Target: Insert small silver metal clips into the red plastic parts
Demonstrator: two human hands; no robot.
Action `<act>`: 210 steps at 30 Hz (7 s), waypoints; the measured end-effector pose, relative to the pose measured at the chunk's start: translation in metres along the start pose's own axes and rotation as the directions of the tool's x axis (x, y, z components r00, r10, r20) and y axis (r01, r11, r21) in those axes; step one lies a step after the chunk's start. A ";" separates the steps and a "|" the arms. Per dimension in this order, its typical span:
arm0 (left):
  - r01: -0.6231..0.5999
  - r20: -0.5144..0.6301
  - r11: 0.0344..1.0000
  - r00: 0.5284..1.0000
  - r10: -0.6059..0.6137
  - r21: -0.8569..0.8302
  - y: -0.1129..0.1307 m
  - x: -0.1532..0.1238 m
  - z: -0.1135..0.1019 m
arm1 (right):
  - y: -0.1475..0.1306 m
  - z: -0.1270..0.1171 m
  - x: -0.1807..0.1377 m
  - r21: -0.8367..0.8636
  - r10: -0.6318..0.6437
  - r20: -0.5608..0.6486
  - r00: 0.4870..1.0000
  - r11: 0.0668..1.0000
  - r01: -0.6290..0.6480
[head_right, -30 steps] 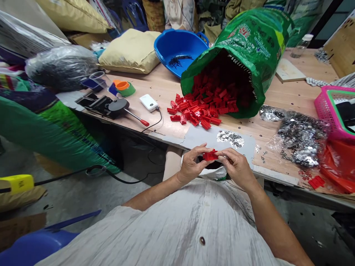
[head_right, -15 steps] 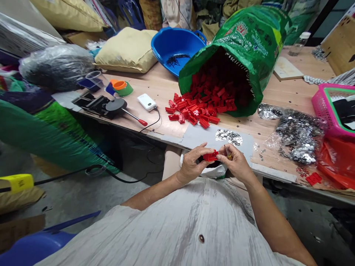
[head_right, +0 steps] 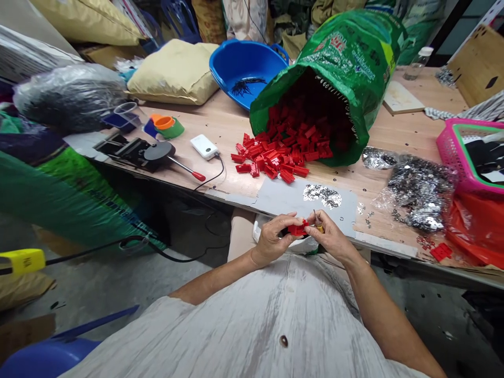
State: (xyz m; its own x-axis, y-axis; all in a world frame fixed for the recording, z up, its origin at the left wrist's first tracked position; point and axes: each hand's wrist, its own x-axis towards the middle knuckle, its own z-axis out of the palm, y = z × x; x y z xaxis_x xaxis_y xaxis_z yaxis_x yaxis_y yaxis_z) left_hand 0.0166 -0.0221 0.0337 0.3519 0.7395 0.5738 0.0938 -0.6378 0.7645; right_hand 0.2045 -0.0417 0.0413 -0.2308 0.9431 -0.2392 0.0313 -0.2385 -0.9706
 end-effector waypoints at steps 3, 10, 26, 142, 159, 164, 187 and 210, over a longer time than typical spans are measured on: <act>0.002 0.005 1.000 1.000 -0.002 -0.024 0.002 0.000 0.001 | 0.002 -0.002 -0.003 0.052 0.036 0.053 0.998 0.998 -0.039; 0.093 0.025 0.982 0.996 -0.090 -0.164 -0.001 -0.001 -0.001 | 0.005 -0.006 -0.003 0.181 0.109 0.111 0.988 0.975 -0.128; 0.515 0.160 0.461 0.774 -0.613 -0.723 -0.021 -0.006 -0.010 | -0.011 -0.048 0.033 -0.616 -0.213 -0.270 0.939 0.788 0.002; 0.354 0.278 0.935 0.898 -0.341 0.003 -0.069 0.026 -0.028 | 0.017 -0.005 0.036 -0.801 -0.355 0.083 0.931 0.532 0.274; 0.392 0.296 0.920 0.879 -0.373 -0.006 -0.068 0.028 -0.029 | 0.014 0.004 0.032 -0.857 -0.342 0.042 0.939 0.471 0.210; 0.420 0.300 0.907 0.866 -0.399 -0.006 -0.068 0.029 -0.029 | 0.011 0.021 0.031 -0.928 -0.338 -0.024 0.941 0.358 0.105; 0.584 0.265 0.329 0.706 -0.657 -0.742 -0.027 0.019 -0.016 | -0.004 0.021 0.002 -0.635 -0.242 0.016 0.970 0.747 0.197; 0.539 0.427 -0.125 0.484 -0.764 -0.833 -0.015 0.000 -0.008 | 0.008 0.021 0.002 -0.586 -0.276 -0.080 0.958 0.790 0.179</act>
State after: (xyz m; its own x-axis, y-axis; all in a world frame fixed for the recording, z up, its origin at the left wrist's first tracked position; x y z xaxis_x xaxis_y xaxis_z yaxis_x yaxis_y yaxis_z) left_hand 0.0078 -0.0105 0.0245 0.4966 0.7531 -0.4315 -0.5983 0.6572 0.4585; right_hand 0.1843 -0.0466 0.0337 -0.1519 0.9877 0.0369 0.5534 0.1159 -0.8248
